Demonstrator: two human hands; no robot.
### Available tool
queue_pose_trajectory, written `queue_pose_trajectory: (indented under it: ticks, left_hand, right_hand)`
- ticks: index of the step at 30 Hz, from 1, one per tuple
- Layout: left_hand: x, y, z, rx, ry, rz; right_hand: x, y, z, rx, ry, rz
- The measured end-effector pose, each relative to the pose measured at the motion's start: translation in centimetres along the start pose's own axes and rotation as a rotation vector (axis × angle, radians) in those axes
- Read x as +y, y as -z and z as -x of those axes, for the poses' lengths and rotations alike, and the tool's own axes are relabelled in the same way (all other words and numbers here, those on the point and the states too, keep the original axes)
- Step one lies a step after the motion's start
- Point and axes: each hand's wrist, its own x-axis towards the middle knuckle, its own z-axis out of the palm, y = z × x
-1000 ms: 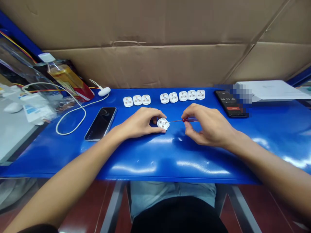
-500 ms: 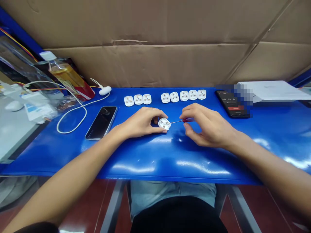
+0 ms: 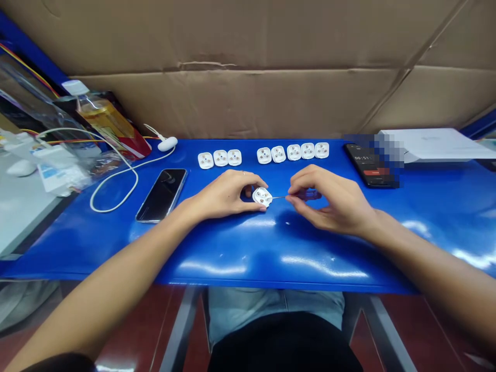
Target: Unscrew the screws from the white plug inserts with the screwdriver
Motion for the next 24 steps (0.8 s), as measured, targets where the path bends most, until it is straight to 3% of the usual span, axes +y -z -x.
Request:
queue_pose_trajectory:
  ticks: [9,14,19,24]
  left_hand:
    - [-0.16,0.07,0.1,0.004,-0.023,-0.011]
    - [-0.33,0.07,0.17,0.016,-0.054,-0.028]
    - [-0.48,0.01,0.11,0.016,-0.056,-0.021]
    - [-0.64,-0.03,0.16,0.016,-0.066,-0.012]
  right_hand:
    - [-0.56,0.28,-0.4,0.113,-0.07,-0.088]
    - [-0.42,0.41,-0.32,0.11,-0.045,-0.058]
    - [-0.22,0.22,-0.2,0.022,-0.018,-0.064]
    - [-0.2,0.31,-0.07,0.053,0.016,-0.06]
